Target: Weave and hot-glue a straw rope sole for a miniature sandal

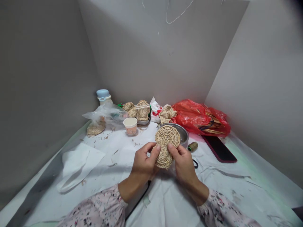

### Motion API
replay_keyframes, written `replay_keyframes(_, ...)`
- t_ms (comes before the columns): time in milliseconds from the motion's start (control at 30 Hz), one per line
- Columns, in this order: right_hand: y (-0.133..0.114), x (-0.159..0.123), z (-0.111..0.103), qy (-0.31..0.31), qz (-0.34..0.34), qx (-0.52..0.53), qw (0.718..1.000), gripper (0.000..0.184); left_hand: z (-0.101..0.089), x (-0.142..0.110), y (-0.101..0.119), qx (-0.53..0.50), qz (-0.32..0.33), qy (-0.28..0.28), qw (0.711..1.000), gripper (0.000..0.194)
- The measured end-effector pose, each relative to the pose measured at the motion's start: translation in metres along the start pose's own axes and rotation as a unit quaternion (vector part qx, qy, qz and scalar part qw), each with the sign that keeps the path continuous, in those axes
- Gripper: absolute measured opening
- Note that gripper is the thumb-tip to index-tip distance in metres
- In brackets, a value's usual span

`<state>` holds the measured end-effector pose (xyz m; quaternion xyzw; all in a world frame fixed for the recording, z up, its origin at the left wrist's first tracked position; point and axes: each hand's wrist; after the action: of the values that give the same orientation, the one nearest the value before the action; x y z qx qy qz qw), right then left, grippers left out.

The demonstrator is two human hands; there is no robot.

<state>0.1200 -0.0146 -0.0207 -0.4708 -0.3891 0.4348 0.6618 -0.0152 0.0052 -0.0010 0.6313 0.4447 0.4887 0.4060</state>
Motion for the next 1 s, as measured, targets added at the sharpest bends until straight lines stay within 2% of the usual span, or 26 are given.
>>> replay_keyframes(100, -0.0003, -0.0007, 0.0004, -0.015, -0.019, -0.008, 1.000, 0.038, 0.0001, 0.0020, 0.0009, -0.059, -0.044, 0.021, 0.997, 0.026)
replay_keyframes(233, -0.0013, -0.0002, 0.0007, -0.038, -0.026, -0.017, 0.999, 0.033, -0.0006, 0.0041, -0.0001, -0.101, -0.063, 0.056, 0.991, 0.024)
replay_keyframes(600, -0.0022, -0.0002, 0.0018, -0.036, -0.019, -0.049, 0.998, 0.030, -0.0010, 0.0025, 0.0002, -0.092, -0.060, 0.001, 0.994, 0.030)
replay_keyframes(800, -0.0031, -0.0026, 0.0038, -0.048, -0.012, -0.056, 0.997, 0.031, -0.0010, 0.0031, -0.0005, -0.090, -0.070, 0.035, 0.993, 0.029)
replay_keyframes(1000, 0.0005, -0.0027, 0.0022, -0.045, -0.022, -0.069, 0.996, 0.034, -0.0001, 0.0051, -0.0012, -0.089, -0.064, 0.034, 0.993, 0.028)
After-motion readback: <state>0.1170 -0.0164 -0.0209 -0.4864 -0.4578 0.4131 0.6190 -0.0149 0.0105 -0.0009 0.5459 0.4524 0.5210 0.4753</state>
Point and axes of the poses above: each hand's wrist, its own x-axis towards the middle knuckle, its own z-axis out of the palm, y = z × x, and after that the axes turned 2 degrees about y, right-handed
